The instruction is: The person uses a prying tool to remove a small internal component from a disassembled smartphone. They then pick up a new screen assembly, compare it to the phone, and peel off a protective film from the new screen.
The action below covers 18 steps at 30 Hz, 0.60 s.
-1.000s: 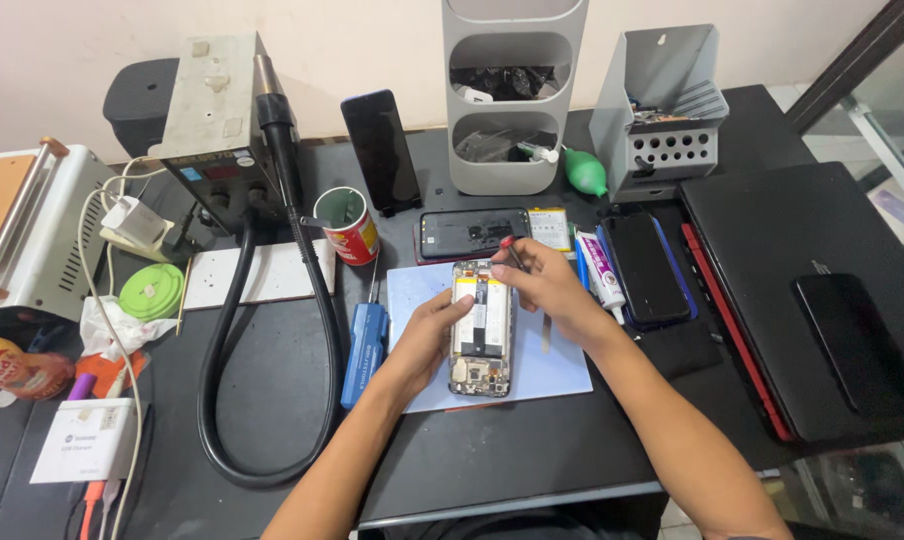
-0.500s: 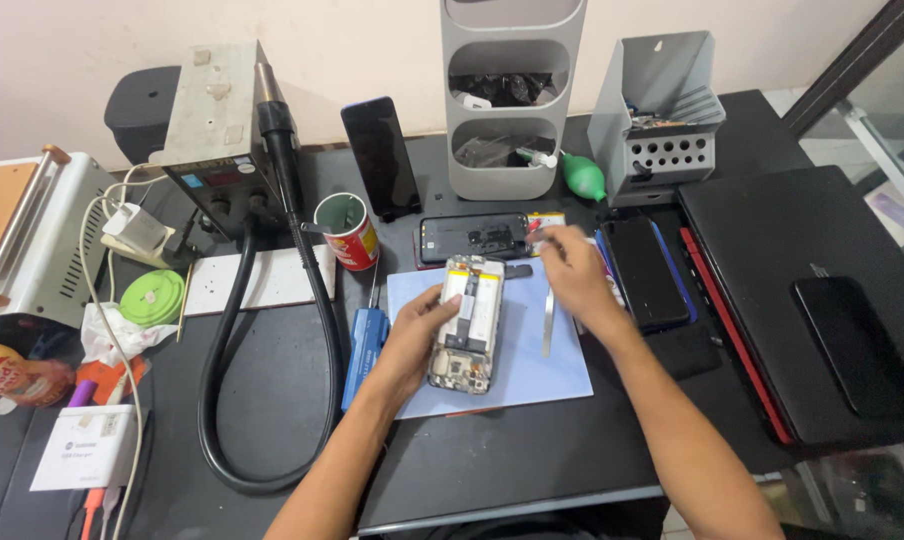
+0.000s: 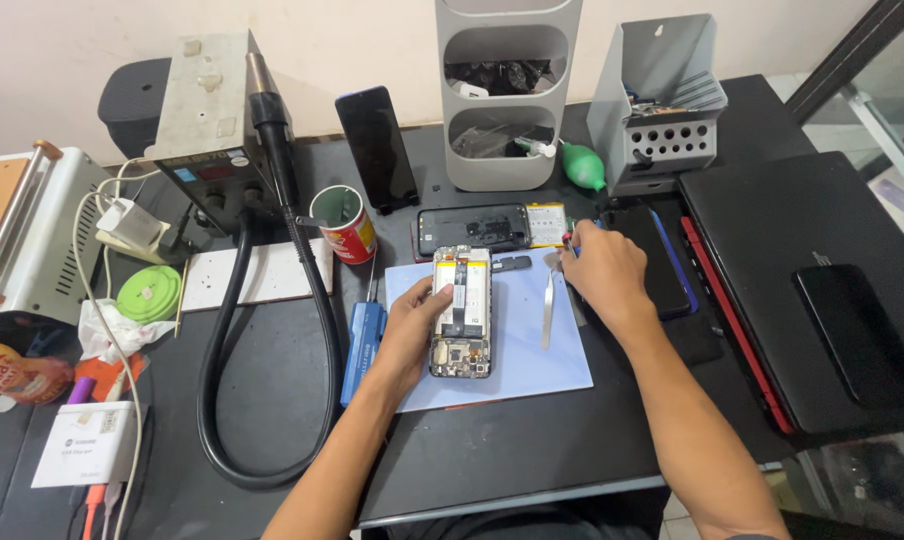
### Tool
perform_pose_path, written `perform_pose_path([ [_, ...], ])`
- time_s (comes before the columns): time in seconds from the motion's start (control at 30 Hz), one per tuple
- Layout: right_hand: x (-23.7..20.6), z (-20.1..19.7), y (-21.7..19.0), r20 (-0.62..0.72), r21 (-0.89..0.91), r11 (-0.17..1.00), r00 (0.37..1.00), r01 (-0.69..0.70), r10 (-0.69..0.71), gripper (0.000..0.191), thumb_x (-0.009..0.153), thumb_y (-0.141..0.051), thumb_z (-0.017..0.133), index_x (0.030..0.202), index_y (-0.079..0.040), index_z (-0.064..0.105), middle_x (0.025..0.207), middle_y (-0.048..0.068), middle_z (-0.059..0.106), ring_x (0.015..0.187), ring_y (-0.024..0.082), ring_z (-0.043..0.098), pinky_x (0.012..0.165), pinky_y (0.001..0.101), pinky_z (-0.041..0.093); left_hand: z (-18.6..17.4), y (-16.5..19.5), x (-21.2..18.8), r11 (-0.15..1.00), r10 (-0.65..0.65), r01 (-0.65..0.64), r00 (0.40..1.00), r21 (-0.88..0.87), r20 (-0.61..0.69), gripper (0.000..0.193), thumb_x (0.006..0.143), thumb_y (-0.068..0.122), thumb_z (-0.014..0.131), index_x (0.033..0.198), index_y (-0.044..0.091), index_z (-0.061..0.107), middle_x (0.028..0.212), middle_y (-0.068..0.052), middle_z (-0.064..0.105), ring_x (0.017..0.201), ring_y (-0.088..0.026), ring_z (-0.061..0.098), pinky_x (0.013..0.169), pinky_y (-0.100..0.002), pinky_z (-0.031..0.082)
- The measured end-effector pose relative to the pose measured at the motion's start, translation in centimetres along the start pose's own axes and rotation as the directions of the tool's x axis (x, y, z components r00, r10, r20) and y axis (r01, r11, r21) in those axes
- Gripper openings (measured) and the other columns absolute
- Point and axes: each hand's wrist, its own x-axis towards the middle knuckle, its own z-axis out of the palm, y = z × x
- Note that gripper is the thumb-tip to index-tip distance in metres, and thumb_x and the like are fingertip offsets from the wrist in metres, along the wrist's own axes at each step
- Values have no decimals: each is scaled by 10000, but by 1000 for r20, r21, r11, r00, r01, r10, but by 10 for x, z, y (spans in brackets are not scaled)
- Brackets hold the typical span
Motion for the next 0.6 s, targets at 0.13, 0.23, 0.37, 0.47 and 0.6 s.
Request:
perform_pose_path([
  [0.13,-2,6,0,-8,-45,999,1000,5,-6,164,849,-222,756,898,-69,720,801,168,734,812,379,719,725,498,555,-1,-2,0,1000,-1,1,1000,9,-12,405,968,107,595,1329,-78,587,1086,-143,730,907,-169,731,789,-309,604],
  [0.23,-1,9,-1,4,-36,999,1000,6,-6,140,859,-219,743,871,-79,740,808,165,737,819,378,722,737,498,560,-1,-1,0,1000,7,-7,1000,7,-16,396,968,104,596,1315,-84,596,1078,-140,734,902,-169,731,788,-310,601],
  [0.37,2,4,6,31,15,1000,999,-21,20,186,877,-276,732,880,-93,768,824,165,743,838,380,721,759,494,564,0,1,-1,1000,-8,8,1000,-1,-20,387,964,112,597,1304,-74,605,1059,-138,739,889,-170,730,781,-310,599],
  [0.47,10,-2,14,29,71,995,997,-68,66,214,902,-305,717,928,-99,772,839,168,744,857,394,711,766,498,556,1,3,-2,1000,-9,9,999,-8,-34,386,960,117,603,1297,-72,606,1054,-137,737,884,-172,730,779,-311,601],
  [0.6,13,-13,28,-36,151,986,997,-65,71,216,928,-286,692,968,-84,755,868,149,749,874,391,710,774,484,549,1,4,-3,1000,-9,10,998,14,-66,390,959,122,604,1299,-68,609,1056,-133,736,885,-169,731,778,-308,599],
])
